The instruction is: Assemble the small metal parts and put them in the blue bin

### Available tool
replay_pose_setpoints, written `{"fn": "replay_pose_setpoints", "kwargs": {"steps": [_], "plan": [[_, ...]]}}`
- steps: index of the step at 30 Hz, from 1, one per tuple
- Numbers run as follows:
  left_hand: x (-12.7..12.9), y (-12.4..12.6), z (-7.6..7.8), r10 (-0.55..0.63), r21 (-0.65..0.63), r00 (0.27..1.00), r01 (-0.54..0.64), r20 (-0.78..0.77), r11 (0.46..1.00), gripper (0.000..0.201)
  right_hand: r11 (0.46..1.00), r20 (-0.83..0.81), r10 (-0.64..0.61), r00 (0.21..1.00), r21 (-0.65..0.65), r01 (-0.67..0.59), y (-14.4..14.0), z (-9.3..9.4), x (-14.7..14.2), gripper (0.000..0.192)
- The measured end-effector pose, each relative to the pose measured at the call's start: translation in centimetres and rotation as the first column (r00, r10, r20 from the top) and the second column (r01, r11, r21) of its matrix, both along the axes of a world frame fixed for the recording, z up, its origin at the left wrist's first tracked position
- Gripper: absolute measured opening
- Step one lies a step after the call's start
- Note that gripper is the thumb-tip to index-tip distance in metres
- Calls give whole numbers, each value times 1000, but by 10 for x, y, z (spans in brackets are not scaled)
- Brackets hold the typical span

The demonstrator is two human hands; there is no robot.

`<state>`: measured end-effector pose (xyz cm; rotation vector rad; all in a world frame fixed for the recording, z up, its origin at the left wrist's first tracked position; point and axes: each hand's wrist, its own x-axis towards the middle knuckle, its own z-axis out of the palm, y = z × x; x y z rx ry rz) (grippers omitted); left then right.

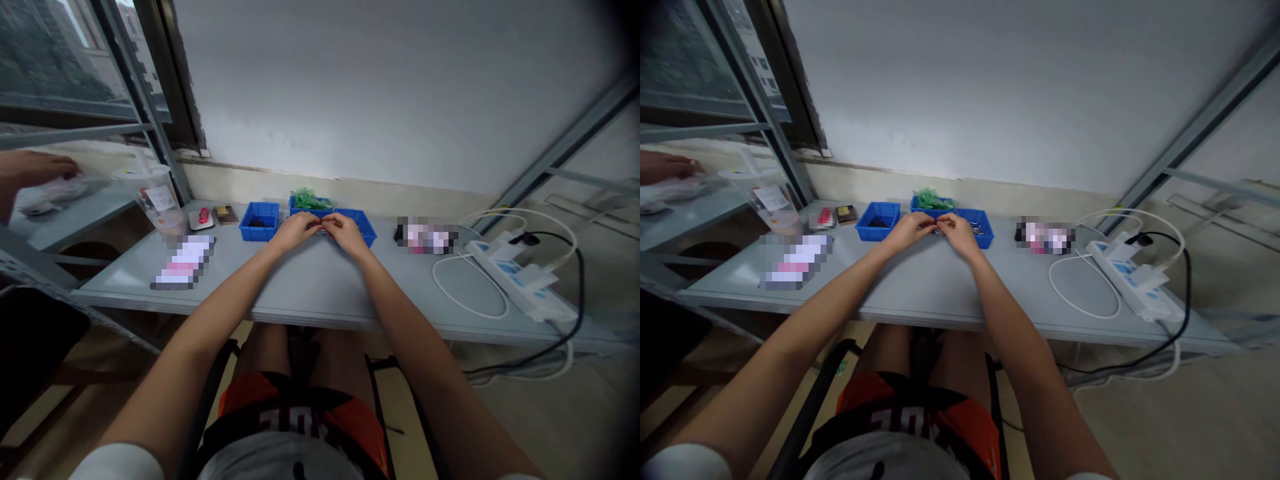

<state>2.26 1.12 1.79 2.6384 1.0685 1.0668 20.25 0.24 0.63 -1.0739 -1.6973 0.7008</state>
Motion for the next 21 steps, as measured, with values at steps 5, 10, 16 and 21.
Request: {"fn": "replay_pose_setpoints", "kwargs": {"steps": [5,10,16,21], "plan": [[0,-1,1,30,10,999,-30,-28,1000,17,989,59,-37,998,144,28,-5,4,-5,22],[0,-2,-2,37,37,995,-34,-91,999,16,982,125,-101,987,172,79,-14,8,-9,18],[0,3,-3,-4,9,999,3,33,1000,17,969,61,-184,981,178,171,-9,8,-5,19],[0,8,-3,-40,76,978,25,205,997,17,990,-20,-128,992,60,129,-5,8,0,22]]}}
